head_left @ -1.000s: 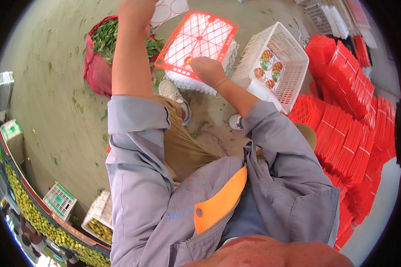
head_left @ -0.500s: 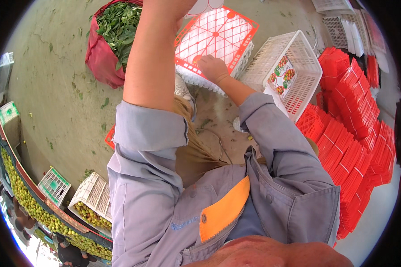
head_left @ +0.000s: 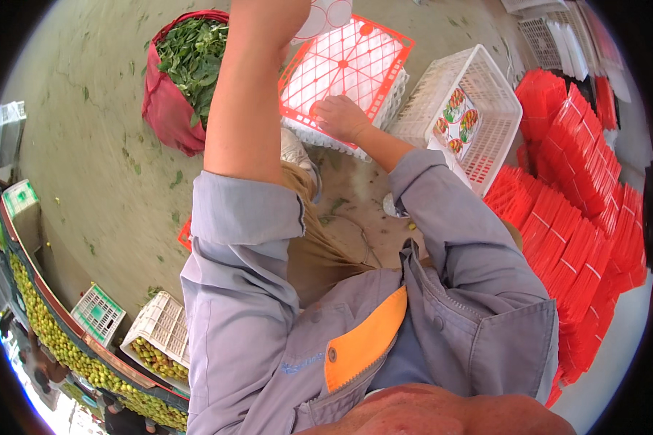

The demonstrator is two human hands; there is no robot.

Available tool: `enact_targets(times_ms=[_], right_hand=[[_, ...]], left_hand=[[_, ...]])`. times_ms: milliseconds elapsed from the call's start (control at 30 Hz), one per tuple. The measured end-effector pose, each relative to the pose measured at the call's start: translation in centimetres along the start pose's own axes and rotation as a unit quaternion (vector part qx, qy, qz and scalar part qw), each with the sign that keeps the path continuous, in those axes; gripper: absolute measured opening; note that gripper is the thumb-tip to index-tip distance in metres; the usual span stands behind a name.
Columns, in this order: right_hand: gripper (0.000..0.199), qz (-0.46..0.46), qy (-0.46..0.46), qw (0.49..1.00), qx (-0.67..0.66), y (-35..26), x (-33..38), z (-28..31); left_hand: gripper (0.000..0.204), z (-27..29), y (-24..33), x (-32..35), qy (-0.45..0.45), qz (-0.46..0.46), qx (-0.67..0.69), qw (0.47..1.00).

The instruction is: The person assembles red plastic crates by inserting white foam inserts and placing printed paper labels on top. They repeatedly pick up foam pieces, fit them into the crate base, and then apply a label sheet to the top surface.

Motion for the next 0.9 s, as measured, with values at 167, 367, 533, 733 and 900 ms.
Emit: enact_targets(times_ms=[167, 367, 533, 733, 900], right_hand=[[0.053, -0.026, -0.097, 0.991, 0.089, -0.4, 3.3, -0.6], [0.049, -0.117, 0.044, 0.991, -0.038, 1.4, 8.0, 4.9], [0.035, -0.316, 0.204, 0.921, -0.107, 12.4, 22.0, 14.7], [0.065, -0.661, -0.031, 0.737, -0.136, 19.8, 39.5, 11.4], [0.072, -0.724, 0.082, 0.661, -0.178, 19.4, 42.4, 6.6]], left_hand=[[0.035, -1.8, -2.9, -0.5, 0.002, 0.070, 0.122, 0.990], [0.034, -2.5, -4.9, -1.3, -0.056, 0.083, 0.115, 0.988], [0.058, -6.3, -1.9, 1.1, -0.147, 0.008, -0.035, 0.989], [0.091, -12.3, -1.3, 4.2, -0.231, -0.082, -0.163, 0.956], [0.048, -17.2, -3.1, 7.2, -0.422, -0.120, -0.207, 0.875]])
Point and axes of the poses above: each hand's wrist, its own x-axis away from the middle knuckle, its own z-axis out of the back of the hand, y = z × x, the point moved 8 cm from there along -x, towards the middle knuckle, and after that the axes turned 8 degrees about -z, right-handed, at the moved point
